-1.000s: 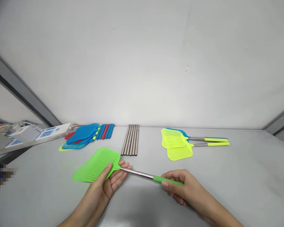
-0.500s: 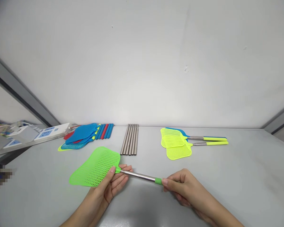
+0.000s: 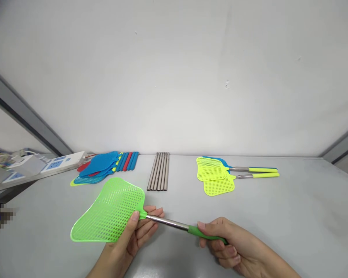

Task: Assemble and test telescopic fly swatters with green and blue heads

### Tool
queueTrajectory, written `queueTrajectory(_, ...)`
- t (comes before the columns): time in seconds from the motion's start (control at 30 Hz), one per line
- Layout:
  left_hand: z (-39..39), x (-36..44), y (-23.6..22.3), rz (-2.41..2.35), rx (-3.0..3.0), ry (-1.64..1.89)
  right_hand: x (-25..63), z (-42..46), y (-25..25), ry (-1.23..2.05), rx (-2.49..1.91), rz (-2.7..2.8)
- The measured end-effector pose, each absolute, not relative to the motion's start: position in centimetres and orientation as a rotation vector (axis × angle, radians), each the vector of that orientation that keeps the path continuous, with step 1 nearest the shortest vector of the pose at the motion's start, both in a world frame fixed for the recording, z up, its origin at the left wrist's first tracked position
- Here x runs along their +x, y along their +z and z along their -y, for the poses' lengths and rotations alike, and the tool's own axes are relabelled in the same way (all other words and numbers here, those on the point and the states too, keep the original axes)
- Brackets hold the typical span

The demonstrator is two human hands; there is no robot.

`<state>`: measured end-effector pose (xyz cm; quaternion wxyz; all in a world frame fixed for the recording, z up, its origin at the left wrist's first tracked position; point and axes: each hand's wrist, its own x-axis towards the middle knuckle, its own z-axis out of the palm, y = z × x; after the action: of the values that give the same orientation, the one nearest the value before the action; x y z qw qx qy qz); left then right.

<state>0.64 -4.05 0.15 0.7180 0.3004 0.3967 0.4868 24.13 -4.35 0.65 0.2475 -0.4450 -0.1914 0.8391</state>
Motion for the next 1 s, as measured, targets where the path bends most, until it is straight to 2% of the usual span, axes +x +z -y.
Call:
queueTrajectory(0.3,4.3,0.8,0.1,-0.864,0.664,1.104,24.0,4.9,0.0,2.34,-1.177,0.381)
queueTrajectory(0.77,3.5,0.8,-0.4,-0.937,0.534,1.069,23.5,5.0,0.1,2.01,-1.355,0.876)
queueTrajectory(1.0,3.5,1.0,0.0,-1.112,0.677,1.038,23.8,4.9,0.2,1.944,-1.35,0.995)
